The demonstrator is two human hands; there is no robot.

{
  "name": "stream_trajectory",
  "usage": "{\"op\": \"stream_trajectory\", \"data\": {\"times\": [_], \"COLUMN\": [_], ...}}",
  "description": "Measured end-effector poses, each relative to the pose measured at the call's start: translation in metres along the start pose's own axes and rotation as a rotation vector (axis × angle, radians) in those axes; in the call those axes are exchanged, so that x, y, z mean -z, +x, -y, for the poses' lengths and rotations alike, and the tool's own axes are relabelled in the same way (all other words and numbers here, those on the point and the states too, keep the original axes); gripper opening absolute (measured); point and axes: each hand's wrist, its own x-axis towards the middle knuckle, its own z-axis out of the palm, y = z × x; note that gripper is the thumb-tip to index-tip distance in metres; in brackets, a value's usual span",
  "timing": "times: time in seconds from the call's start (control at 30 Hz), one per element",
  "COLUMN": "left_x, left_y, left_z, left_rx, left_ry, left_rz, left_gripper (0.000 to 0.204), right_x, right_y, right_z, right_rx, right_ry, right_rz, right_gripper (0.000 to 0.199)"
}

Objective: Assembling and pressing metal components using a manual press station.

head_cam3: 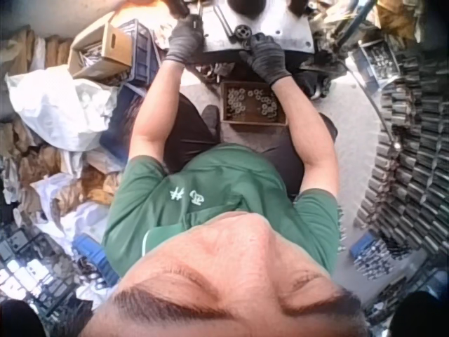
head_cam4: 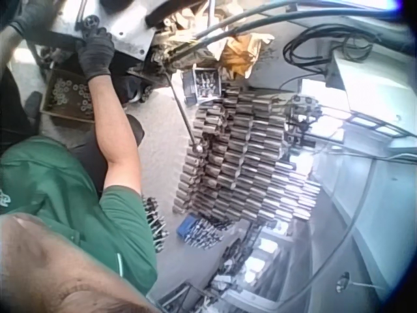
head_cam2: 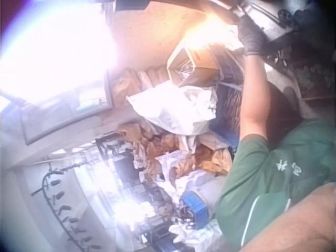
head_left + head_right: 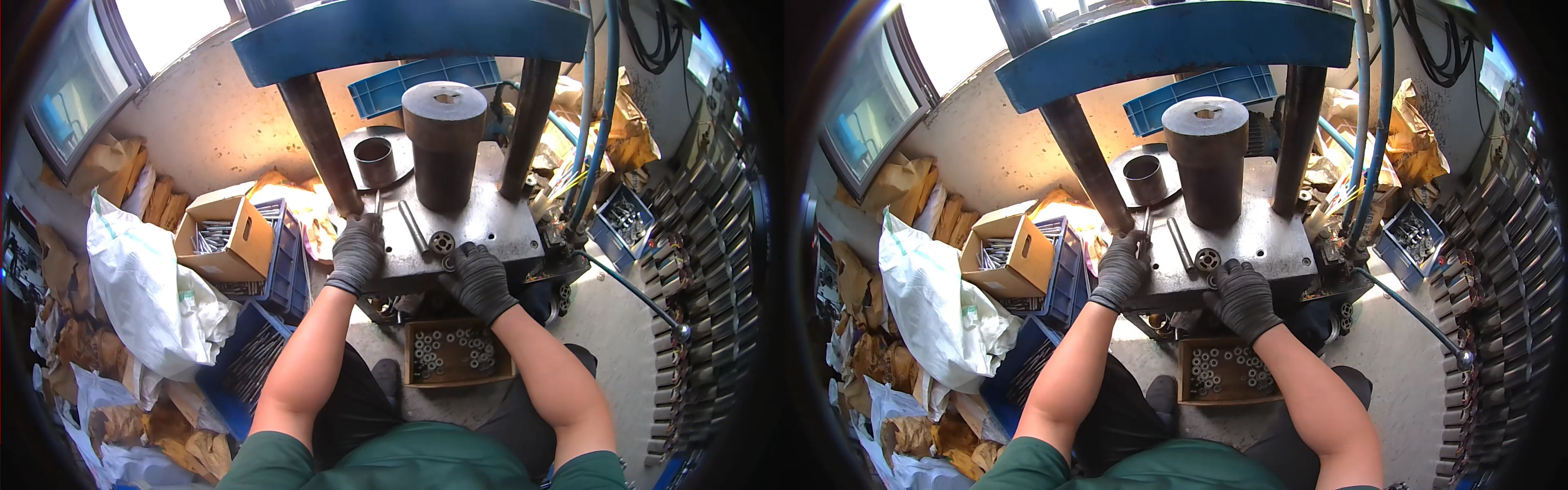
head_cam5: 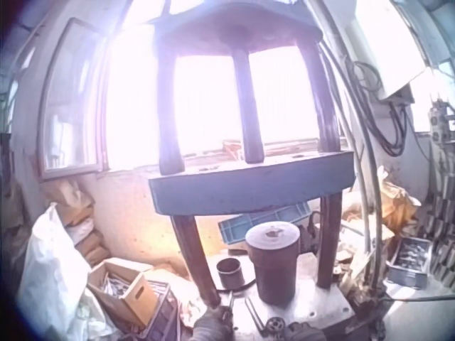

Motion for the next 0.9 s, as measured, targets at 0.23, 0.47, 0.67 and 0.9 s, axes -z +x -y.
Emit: {"op": "stream_trajectory", "data": {"times": [0.23,0.47,0.67,0.9], "left_x": [-0.01,-0.019,-0.023,-0.027], "left_y": [-0.016,-0.006,0.007,0.007], "left_z": [-0.061,-0.068,-0.056,-0.049], "left_rx": [-0.397,-0.308,-0.374,-0.359], "left_ry": [-0.259,-0.236,-0.323,-0.289], "left_rz": [0.132,0.369,0.352,0.417], "left_gripper": [0.056,0.071,0.055,0.054], "right_x": [-0.016,0.005,0.054,0.133], "right_y": [0.006,0.017,0.013,0.129], "right_z": [-0.012,-0.005,-0.004,-0.022], "right_rx": [0.083,-0.002,0.062,0.077], "right_ry": [0.107,0.151,0.504,0.361], "right_rz": [-0.074,-0.038,-0.353,-0.672], "right_gripper": [0.032,0.025,0.01,0.022]}}
